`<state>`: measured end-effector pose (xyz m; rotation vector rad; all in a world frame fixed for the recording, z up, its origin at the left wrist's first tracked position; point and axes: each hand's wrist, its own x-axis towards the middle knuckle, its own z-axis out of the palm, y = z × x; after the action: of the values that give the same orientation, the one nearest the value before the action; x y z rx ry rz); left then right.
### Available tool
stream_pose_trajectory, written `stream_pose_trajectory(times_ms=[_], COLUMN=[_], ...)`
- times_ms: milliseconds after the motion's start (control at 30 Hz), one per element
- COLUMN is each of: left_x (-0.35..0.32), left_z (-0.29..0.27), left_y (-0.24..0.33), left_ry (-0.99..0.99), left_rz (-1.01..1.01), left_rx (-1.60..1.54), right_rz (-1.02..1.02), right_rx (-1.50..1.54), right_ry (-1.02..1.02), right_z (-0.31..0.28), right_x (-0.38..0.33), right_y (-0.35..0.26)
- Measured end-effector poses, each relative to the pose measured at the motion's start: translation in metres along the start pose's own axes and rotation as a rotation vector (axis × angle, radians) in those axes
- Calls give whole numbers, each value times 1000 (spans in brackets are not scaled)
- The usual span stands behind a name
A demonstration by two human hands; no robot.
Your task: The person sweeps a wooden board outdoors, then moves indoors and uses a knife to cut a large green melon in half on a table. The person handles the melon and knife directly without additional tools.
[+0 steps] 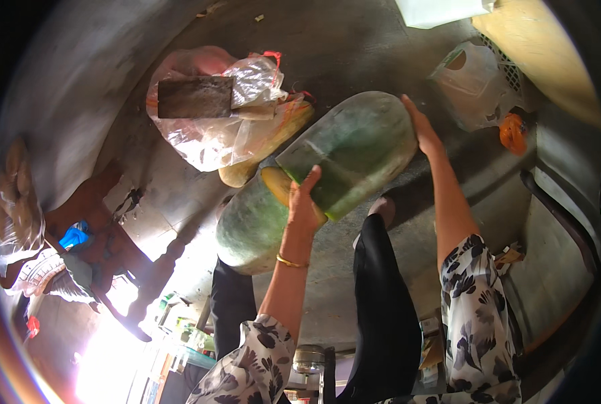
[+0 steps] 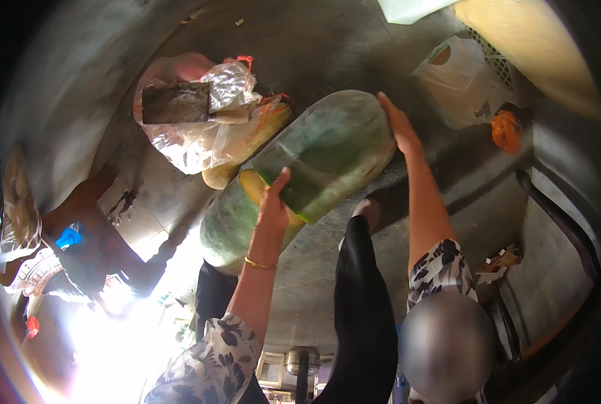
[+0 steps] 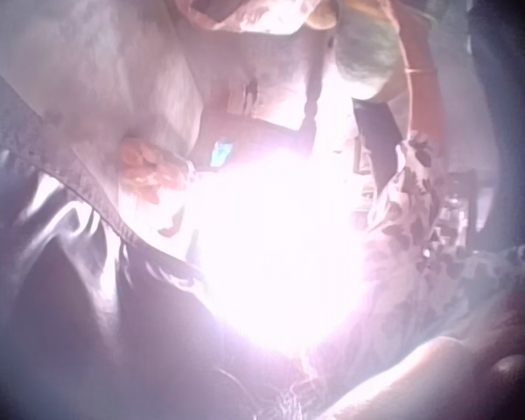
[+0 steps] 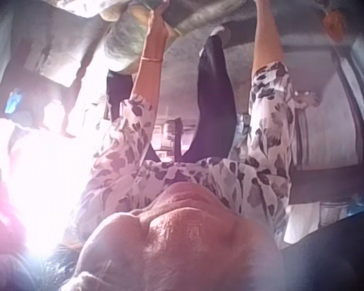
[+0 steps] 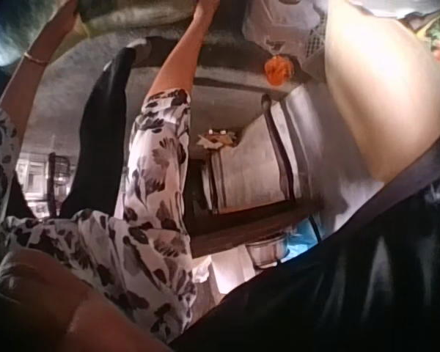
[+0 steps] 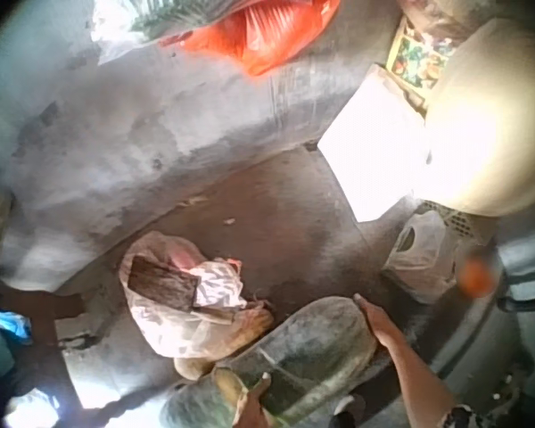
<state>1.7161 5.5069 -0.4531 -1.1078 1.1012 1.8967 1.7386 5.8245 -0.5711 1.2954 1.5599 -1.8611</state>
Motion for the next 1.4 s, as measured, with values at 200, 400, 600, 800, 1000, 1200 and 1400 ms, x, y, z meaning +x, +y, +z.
stream_pose_trajectory(times_ms=[200, 400, 600, 800, 1000, 1200, 1400], left_x=[-31, -109, -233, -413, -474, -527, -621], left_z=[29, 49, 64, 64, -1, -99, -182], left_y=[-36, -28, 59, 159, 237, 324, 377], left_ry=[0, 167, -102, -245, 7, 124, 90], left_rz=[125, 195, 142, 662, 634, 464, 470], left_rx=[60, 857, 1093, 1398, 1471, 1300, 956], right_rz=[21, 91, -226, -119, 152, 201, 176], right_rx=[419, 740, 424, 400, 648, 709, 727], right_ry=[119, 250, 443, 309, -129, -271, -277], right_z=[-34, -58, -39, 49, 174, 280, 358], right_x=[-19, -145, -378, -514, -499, -528, -629], right_y=[47, 73, 53, 10, -32, -69, -68])
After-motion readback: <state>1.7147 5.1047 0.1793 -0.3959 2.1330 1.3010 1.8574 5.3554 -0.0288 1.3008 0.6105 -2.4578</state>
